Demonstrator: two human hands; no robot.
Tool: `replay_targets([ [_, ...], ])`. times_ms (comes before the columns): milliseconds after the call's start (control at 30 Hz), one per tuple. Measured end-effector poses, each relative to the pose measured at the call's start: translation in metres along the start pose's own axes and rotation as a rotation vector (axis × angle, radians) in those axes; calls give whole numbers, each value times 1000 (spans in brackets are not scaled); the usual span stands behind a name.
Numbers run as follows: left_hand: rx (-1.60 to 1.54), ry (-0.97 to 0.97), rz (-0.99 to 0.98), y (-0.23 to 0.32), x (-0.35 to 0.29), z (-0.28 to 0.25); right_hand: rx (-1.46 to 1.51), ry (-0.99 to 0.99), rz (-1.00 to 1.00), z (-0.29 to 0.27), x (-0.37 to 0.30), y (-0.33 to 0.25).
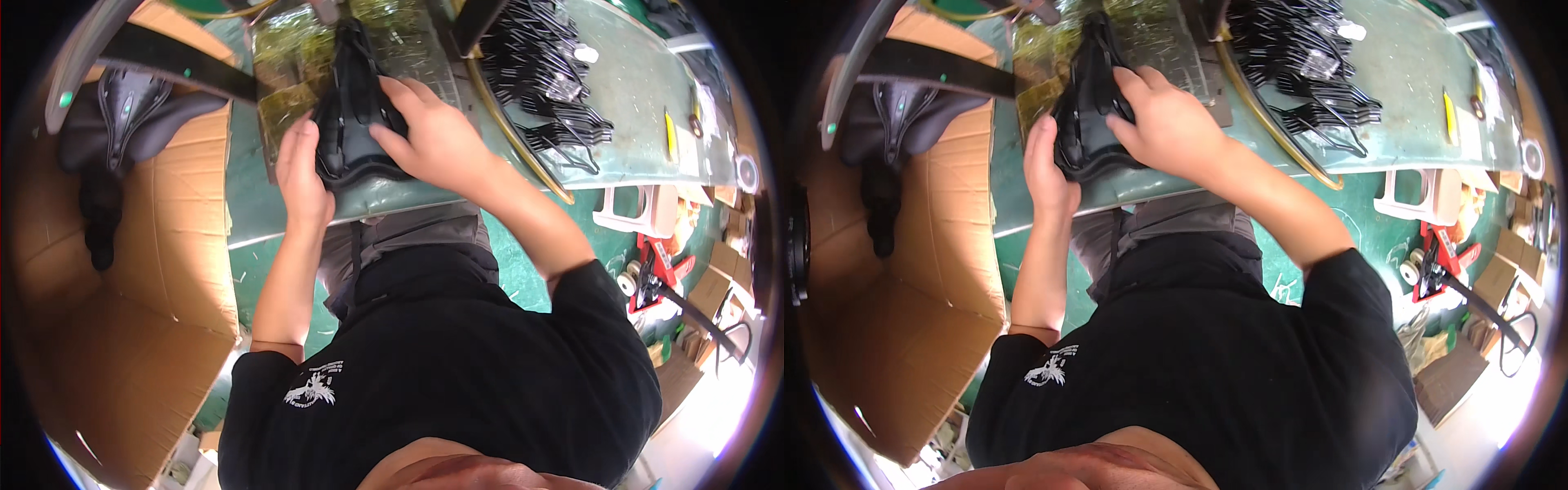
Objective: Assembling bicycle seats by attaching rails to seat cushions using a specialized press machine.
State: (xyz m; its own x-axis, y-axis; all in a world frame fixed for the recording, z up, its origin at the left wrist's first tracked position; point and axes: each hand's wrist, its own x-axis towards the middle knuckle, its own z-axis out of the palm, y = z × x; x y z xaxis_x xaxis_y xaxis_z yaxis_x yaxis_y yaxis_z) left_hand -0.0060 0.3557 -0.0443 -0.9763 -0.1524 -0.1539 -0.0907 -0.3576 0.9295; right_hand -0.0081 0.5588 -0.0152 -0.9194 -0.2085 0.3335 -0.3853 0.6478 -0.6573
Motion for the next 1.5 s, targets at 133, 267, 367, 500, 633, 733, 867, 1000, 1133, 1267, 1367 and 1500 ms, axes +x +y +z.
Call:
replay_targets([
  [133, 783, 12, 542, -5, 46, 13, -124, 241, -6, 26, 31, 30],
  [267, 990, -87, 987, -1, 73, 36, -165, 405, -90, 37, 46, 44],
  [367, 874, -88, 1045, -12, 78, 26, -205, 408, -77, 38, 46, 38],
  [500, 864, -92, 1099, -9, 81, 26, -232, 463, -111, 46, 57, 43],
  [633, 919, -61, 1174, 0, 105, 32, -285, 505, -114, 49, 77, 48],
  [733, 927, -21, 1165, -4, 98, 34, -237, 509, -125, 51, 68, 46],
  [867, 930, 17, 1119, -7, 97, 28, -131, 516, -61, 52, 67, 44],
  [1000, 831, -3, 990, -10, 88, 21, -67, 353, 87, 38, 60, 34],
  [1133, 993, 19, 768, 2, 85, 27, 96, 166, 259, 22, 62, 28],
  [1267, 1086, 13, 511, 16, 87, 13, 373, 187, 260, 9, 55, 24],
  [1367, 721, -161, 325, 27, 70, 0, 466, -5, -51, -30, 22, 46],
  [1500, 295, -645, -203, 52, 21, 27, -157, 240, -287, -36, -22, 62],
])
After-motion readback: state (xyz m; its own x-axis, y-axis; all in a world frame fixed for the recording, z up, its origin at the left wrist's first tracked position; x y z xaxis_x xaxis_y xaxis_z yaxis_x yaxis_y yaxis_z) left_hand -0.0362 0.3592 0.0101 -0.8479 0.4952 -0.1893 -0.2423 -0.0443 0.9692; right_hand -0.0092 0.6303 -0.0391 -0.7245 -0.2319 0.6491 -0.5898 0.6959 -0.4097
